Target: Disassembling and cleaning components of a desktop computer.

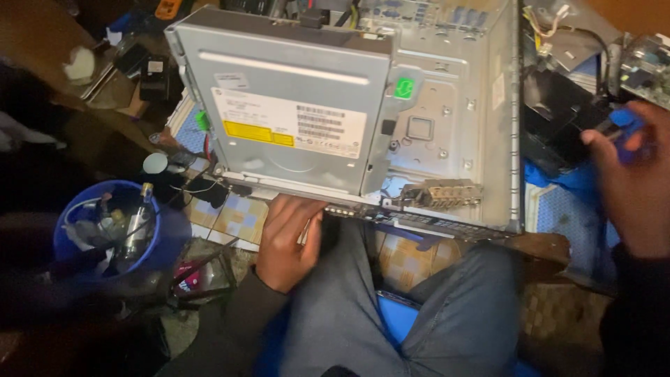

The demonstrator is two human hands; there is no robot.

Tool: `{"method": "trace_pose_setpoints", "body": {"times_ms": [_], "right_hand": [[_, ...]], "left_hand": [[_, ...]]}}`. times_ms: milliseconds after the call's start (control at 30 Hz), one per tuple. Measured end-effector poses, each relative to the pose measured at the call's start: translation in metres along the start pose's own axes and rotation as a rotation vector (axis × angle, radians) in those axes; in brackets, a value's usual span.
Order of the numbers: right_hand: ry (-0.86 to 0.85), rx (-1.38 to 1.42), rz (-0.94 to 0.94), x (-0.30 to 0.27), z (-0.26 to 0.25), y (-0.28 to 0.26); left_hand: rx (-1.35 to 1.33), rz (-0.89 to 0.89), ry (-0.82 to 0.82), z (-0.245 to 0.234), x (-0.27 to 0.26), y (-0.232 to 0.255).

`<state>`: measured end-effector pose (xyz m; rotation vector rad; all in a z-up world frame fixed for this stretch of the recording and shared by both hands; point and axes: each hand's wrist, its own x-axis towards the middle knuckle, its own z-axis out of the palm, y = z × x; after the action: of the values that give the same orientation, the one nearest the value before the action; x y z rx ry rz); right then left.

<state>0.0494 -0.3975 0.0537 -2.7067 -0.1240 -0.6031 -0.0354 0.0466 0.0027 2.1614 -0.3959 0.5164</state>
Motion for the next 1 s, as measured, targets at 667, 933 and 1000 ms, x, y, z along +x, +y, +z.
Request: {"method": "trace_pose_setpoints", "body": {"times_ms": [667,933,1000], "right_hand": [[-1.125,-0.188,-0.419,0.076,0.003,-0.190],[-0.972,-0.051,-0.510,0.081,0.018,-0.168],[-0.963,-0.017,-0.512,0.083,0.021,-0.166]], "left_hand": [[-0.061,-0.026,-0.194,-0.005,0.025,0.002],[-0.093,-0.182,-0.334,0.000,0.024,-0.003],[-0.108,-0.233,-0.369,0.001,0.024,-0.007]]}}
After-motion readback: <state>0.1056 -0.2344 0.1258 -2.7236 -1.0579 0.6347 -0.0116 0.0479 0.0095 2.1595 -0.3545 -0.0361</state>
